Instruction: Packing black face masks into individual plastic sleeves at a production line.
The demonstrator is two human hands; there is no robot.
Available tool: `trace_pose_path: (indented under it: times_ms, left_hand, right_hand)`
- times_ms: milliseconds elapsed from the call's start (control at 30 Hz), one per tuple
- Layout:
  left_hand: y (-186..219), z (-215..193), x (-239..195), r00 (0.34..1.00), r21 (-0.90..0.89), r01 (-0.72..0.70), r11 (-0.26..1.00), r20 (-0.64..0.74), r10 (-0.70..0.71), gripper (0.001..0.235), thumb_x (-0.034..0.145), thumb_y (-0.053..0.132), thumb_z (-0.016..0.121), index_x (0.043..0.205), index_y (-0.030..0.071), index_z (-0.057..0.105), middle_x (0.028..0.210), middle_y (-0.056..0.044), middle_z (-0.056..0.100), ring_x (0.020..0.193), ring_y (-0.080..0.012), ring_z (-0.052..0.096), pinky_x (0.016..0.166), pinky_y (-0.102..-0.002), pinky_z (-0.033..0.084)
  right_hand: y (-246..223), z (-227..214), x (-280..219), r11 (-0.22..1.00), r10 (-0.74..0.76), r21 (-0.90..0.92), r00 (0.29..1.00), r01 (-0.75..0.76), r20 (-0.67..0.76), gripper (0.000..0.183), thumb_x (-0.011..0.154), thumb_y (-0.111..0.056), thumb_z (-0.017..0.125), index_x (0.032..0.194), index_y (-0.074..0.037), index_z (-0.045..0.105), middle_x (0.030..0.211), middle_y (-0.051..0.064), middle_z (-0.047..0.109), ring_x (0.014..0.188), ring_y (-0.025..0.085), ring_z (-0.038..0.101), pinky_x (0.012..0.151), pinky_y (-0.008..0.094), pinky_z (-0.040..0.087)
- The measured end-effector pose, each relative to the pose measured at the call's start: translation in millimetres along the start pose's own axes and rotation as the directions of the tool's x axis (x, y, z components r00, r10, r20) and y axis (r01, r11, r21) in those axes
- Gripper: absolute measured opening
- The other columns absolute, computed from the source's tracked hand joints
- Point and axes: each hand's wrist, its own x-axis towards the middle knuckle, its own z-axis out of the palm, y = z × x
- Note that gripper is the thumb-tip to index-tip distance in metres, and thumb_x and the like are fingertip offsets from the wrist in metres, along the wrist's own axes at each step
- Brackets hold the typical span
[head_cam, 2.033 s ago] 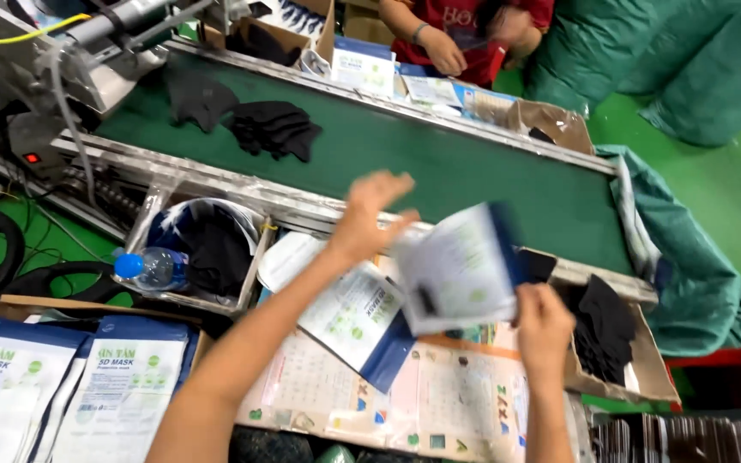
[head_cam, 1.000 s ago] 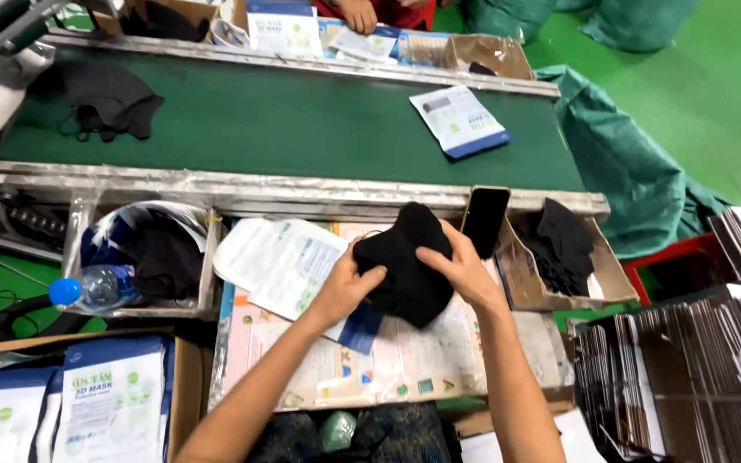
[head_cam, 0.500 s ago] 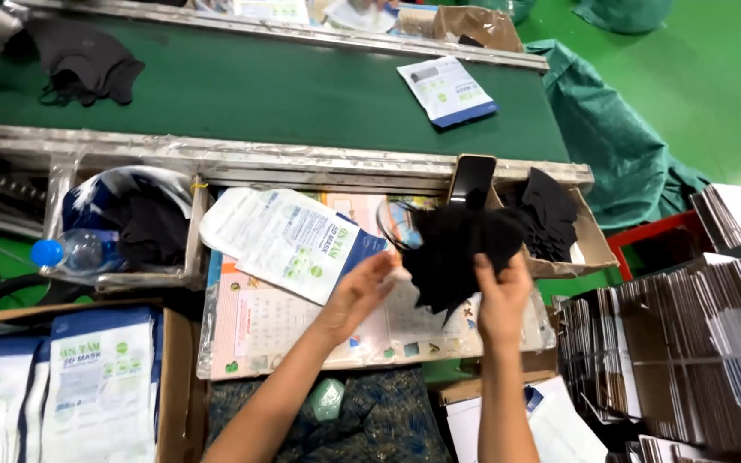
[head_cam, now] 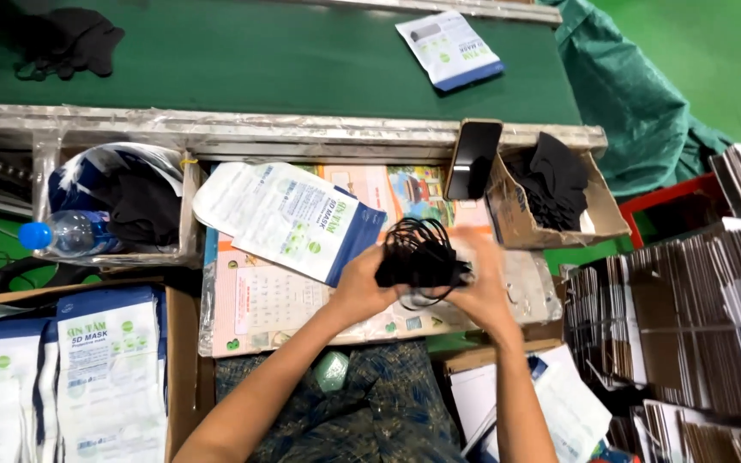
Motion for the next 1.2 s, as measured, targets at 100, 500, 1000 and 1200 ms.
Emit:
trace_pose_path:
  times_ms: [100,500,1000,1200]
  left_hand:
    - [-12,18,4,0.973,0.121,-0.226,0.967,-0.018,0.23,0.076,0.063,0.025,0.092,0.127,0.004,0.058,0.109,-0.019,0.069,0.098,-0.0385,0.069,0.086,-0.042,0.055]
    - [-28,16,0,0.976,0.295,-0.11,0.949,0.214,0.047,0.05,0.078,0.041,0.087,0.111,0.01,0.066,0.079,-0.019,0.069,0.076,-0.0433,0.067,0.065,-0.049,0.054]
    - [-56,-22,18,0.955,0.772,0.118,0.625,-0.261,0.142,0.027,0.073,0.022,0.083,0.086,0.002,0.071,0.083,-0.015,0.058,0.083,-0.0374,0.06,0.071,-0.049,0.048]
    - [-77,-8,4,0.978,0.68,0.035,0.732,-0.175,0.116,0.026,0.087,0.015,0.075,0.108,-0.001,0.072,0.087,-0.016,0.058,0.085,-0.0355,0.063,0.068,-0.047,0.052]
  right_hand:
    - [38,43,-32,0.931,0.241,0.191,0.916,-0.312,0.321,0.088,0.053,-0.019,0.102,0.129,-0.003,0.06,0.123,0.018,0.067,0.112,0.031,0.064,0.1,0.039,0.05]
    - [48,58,-37,0.956,0.077,0.226,0.902,-0.188,0.425,0.091,0.064,-0.024,0.093,0.144,-0.008,0.053,0.137,0.019,0.065,0.123,0.033,0.064,0.105,0.039,0.05]
    - [42,53,-31,0.646,0.506,0.54,0.832,-0.54,0.226,0.044,0.08,-0.014,0.085,0.117,0.004,0.07,0.112,0.007,0.075,0.099,0.016,0.069,0.091,0.03,0.055]
    - [44,68,-39,0.615,0.552,0.555,0.808,-0.561,0.205,0.044,0.079,-0.007,0.086,0.117,0.008,0.069,0.112,0.011,0.074,0.098,0.017,0.069,0.09,0.03,0.054]
